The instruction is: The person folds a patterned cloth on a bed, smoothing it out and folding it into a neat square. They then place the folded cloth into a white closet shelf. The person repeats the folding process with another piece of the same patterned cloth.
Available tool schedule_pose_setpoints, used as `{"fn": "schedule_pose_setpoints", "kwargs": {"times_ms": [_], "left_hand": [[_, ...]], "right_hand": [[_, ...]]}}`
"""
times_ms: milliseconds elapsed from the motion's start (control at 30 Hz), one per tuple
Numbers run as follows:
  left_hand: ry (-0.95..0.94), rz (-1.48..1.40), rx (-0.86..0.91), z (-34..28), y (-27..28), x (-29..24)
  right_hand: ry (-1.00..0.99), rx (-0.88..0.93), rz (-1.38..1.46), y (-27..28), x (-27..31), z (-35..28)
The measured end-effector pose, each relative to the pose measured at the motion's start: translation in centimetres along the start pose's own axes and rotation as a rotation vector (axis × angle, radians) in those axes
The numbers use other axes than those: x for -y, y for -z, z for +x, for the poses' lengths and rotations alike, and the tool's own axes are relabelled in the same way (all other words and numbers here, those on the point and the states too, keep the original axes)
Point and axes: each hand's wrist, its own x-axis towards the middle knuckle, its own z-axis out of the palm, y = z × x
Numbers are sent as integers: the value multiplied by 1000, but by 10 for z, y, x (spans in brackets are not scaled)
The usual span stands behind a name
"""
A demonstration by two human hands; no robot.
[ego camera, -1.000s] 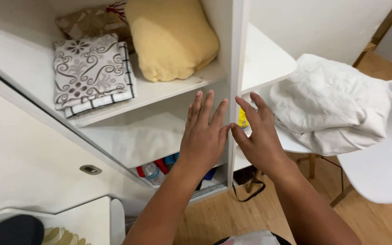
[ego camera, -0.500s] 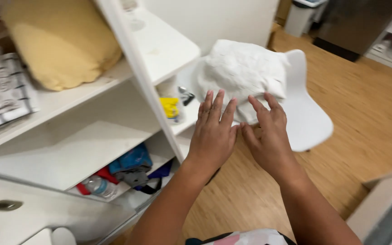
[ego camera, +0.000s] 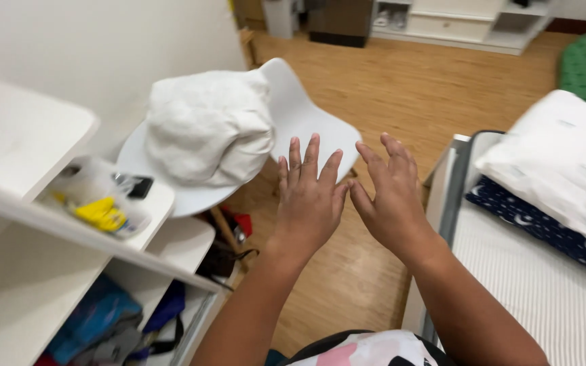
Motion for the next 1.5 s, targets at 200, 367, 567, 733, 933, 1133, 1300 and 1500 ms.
{"fn": "schedule_pose_setpoints", "kwargs": {"times_ms": [200, 367, 567, 733, 933, 1133, 1300, 1500], "left_hand": [[-192, -59, 90, 32, -37, -44], [-375, -181, 149, 49, -59, -73], [-556, -277, 212, 56, -77, -83], [-617, -323, 237, 55, -69, -91], [-667, -401, 233, 40, -65, -89], [-720, -502, 261, 28, -67, -80], [-784, -556, 338, 16, -71, -86], [-889, -630, 399, -12, -91, -107]], "right_hand": [[-262, 9, -115, 46, -29, -20], [-398, -92, -266, 72, -41, -47], [-508, -194, -400, 81, -34, -64], [-624, -183, -462, 78, -18, -80], [-660, -228, -545, 75, 8, -94], [-749, -246, -589, 61, 24, -108], [-833, -264, -641, 54, 33, -131], [-998, -260, -718, 51, 37, -166]]}}
